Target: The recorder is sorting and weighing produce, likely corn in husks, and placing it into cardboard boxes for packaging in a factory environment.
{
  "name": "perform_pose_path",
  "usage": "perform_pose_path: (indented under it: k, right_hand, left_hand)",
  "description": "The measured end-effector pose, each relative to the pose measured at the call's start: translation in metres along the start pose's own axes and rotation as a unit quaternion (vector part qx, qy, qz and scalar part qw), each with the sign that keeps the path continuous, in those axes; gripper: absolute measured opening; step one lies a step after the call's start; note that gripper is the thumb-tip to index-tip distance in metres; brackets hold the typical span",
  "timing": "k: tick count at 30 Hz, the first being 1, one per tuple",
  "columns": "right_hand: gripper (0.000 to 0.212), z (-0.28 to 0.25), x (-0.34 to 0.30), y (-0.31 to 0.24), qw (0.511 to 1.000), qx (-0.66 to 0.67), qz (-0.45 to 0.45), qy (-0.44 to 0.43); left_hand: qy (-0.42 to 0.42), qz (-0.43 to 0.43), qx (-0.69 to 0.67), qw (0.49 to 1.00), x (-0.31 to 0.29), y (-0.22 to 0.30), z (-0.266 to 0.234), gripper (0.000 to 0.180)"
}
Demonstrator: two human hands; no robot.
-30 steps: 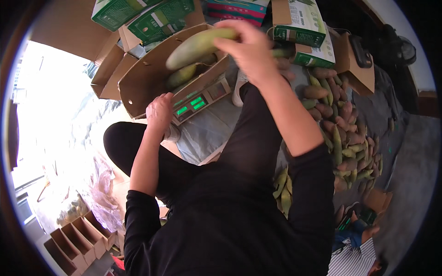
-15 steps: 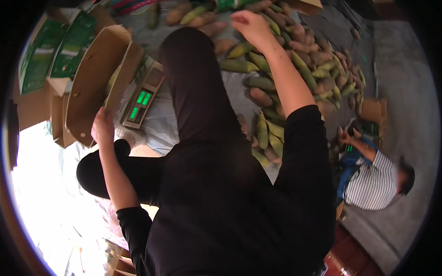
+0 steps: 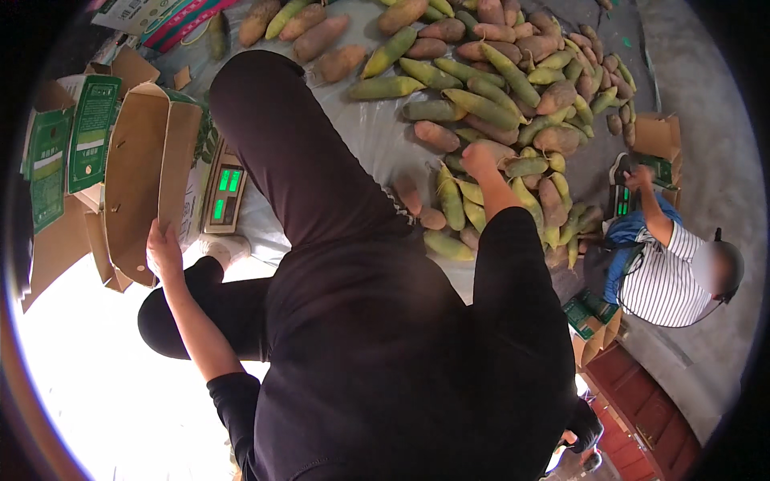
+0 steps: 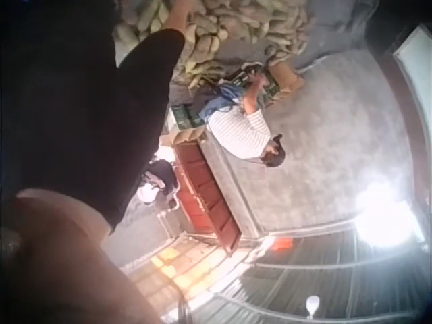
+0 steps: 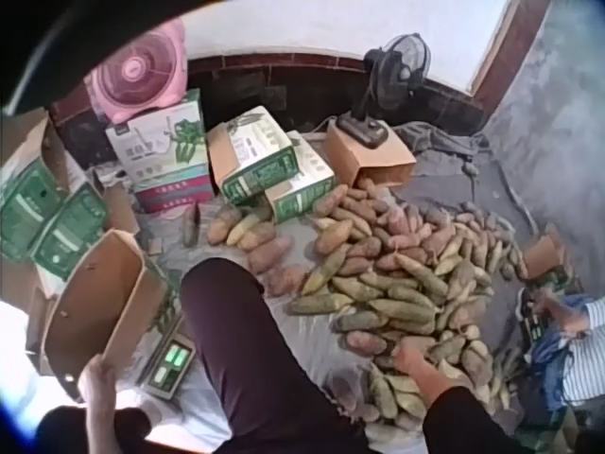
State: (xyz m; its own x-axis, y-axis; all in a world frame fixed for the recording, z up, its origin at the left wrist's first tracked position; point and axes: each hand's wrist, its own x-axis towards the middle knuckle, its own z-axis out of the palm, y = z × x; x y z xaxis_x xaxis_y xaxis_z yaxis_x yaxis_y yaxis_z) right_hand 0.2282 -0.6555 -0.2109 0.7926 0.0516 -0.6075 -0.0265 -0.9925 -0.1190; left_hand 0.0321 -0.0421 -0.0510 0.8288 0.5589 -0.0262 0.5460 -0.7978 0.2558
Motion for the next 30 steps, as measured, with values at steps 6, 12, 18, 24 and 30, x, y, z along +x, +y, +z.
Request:
perform_pose_path:
  k: [6,12,18,24,30]
  right_hand:
    - [0.028,0.053,-0.008,0.016,0.995,-0.007,0.064,-0.074]
    - [0.039,0.063,-0.023,-0.005,0.991,-0.065,0.084,-0.079]
    - [0.036,0.059,-0.035,-0.019,0.974,-0.168,0.095,-0.123]
    - [0.025,0.057,-0.032,-0.02,0.974,-0.193,0.054,-0.105]
    - [0.023,0.1,-0.016,0.083,0.994,-0.109,0.022,-0.007]
  left_hand:
    - [0.001,-0.009,0.001,1.0,0.002,-0.001,0.003,0.024]
    - [-0.02,-0.043,0.048,0.998,-0.001,0.005,-0.002,0.023]
    - [-0.003,-0.04,0.023,0.999,-0.003,0.007,-0.002,0.024]
    - [0.01,-0.046,0.037,0.998,-0.007,0.018,-0.012,0.023]
    - [-0.005,-0.034,0.027,0.999,0.011,0.041,0.002,0.021]
